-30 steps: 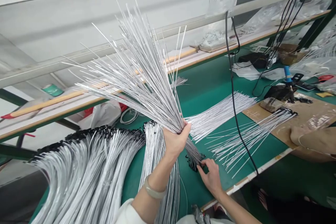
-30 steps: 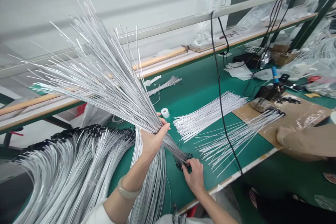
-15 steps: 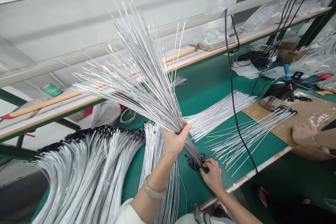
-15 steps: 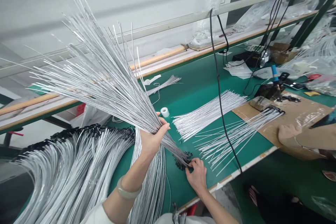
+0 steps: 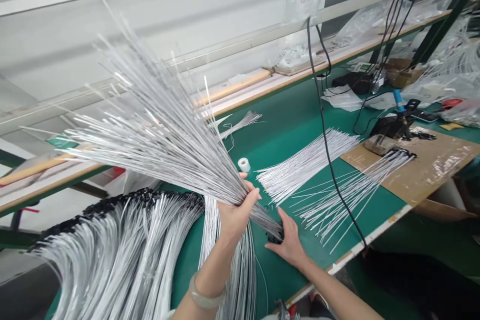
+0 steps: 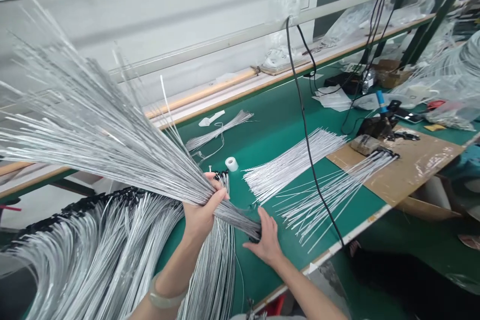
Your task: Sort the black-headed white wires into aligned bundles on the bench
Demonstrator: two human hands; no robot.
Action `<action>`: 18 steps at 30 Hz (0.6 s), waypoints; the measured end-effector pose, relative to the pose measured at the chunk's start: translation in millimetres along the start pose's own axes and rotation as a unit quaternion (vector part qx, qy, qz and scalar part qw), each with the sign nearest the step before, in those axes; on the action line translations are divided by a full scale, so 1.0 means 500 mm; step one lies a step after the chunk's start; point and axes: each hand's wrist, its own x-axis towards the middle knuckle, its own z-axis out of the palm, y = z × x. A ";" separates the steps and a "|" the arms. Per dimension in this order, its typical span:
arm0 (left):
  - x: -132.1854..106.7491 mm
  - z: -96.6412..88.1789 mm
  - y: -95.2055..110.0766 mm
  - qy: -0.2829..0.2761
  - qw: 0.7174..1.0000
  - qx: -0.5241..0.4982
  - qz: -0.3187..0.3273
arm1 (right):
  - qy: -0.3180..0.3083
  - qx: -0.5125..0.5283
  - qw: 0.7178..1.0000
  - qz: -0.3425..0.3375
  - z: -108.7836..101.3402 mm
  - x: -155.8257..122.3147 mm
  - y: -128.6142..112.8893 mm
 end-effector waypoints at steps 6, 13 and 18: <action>0.007 -0.033 0.005 -0.015 0.998 -0.044 -0.042 | -0.076 0.091 0.992 -0.042 0.020 0.067 -0.016; -0.005 -0.043 0.003 -0.060 0.996 -0.053 -0.044 | -0.059 0.146 0.988 -0.012 0.012 0.053 -0.007; -0.004 -0.042 0.004 -0.104 0.993 -0.050 -0.040 | -0.113 0.095 0.983 -0.109 -0.005 0.075 -0.003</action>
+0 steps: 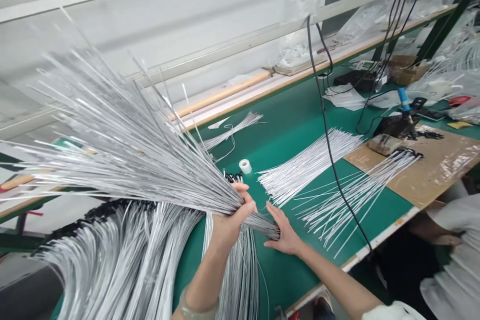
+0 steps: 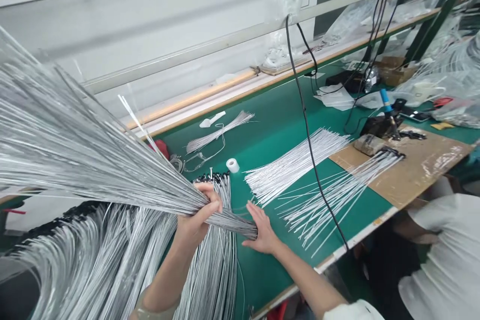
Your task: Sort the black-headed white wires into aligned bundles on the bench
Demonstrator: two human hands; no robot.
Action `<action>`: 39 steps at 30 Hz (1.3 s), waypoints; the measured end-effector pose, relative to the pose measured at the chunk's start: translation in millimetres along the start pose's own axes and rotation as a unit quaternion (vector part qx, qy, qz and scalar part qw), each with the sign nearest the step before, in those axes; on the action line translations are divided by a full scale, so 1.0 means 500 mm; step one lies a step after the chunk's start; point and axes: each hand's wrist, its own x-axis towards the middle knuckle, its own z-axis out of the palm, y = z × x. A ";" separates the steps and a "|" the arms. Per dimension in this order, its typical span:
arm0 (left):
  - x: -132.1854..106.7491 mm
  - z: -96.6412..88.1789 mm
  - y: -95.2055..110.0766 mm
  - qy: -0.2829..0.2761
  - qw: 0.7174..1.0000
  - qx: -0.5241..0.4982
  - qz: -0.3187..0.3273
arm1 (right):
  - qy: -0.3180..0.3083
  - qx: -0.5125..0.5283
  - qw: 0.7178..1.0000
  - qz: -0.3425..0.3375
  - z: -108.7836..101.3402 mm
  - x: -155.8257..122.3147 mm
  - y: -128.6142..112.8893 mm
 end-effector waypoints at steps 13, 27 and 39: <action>0.005 0.000 -0.004 -0.090 0.995 -0.008 -0.044 | 0.008 -0.019 1.000 0.012 -0.005 -0.010 0.011; 0.032 0.039 -0.010 0.013 1.000 -0.004 -0.024 | -0.041 0.073 0.995 0.060 -0.008 -0.003 -0.006; 0.031 0.054 -0.003 0.089 0.995 0.024 -0.033 | -0.017 0.051 0.995 0.089 0.001 -0.018 -0.012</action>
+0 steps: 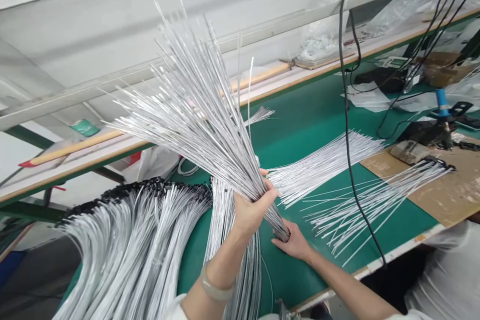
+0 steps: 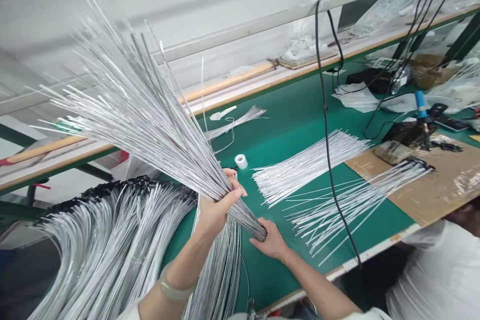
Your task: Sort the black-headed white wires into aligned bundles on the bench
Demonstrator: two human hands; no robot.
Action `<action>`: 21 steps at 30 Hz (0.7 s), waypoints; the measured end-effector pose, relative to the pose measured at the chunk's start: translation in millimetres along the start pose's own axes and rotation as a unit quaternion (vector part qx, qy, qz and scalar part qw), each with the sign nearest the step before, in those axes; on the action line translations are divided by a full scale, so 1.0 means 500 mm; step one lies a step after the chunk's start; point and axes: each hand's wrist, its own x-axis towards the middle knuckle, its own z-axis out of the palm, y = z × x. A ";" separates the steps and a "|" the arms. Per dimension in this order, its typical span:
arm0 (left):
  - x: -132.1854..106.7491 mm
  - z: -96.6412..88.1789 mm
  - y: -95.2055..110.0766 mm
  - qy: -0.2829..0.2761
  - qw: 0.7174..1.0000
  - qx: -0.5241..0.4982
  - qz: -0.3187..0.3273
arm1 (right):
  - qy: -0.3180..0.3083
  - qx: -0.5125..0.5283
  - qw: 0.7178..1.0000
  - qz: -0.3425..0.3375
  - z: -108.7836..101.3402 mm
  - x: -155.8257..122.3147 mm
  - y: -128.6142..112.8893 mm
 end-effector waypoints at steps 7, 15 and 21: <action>-0.005 -0.003 -0.003 -0.023 1.000 0.018 0.006 | 0.041 -0.014 0.999 -0.015 0.017 -0.011 0.023; -0.008 -0.012 -0.007 -0.021 0.998 0.042 0.033 | -0.048 -0.010 0.999 0.000 -0.015 -0.039 0.060; -0.006 -0.018 -0.007 -0.025 0.998 0.039 0.042 | -0.079 -0.029 0.996 0.005 -0.084 -0.073 0.066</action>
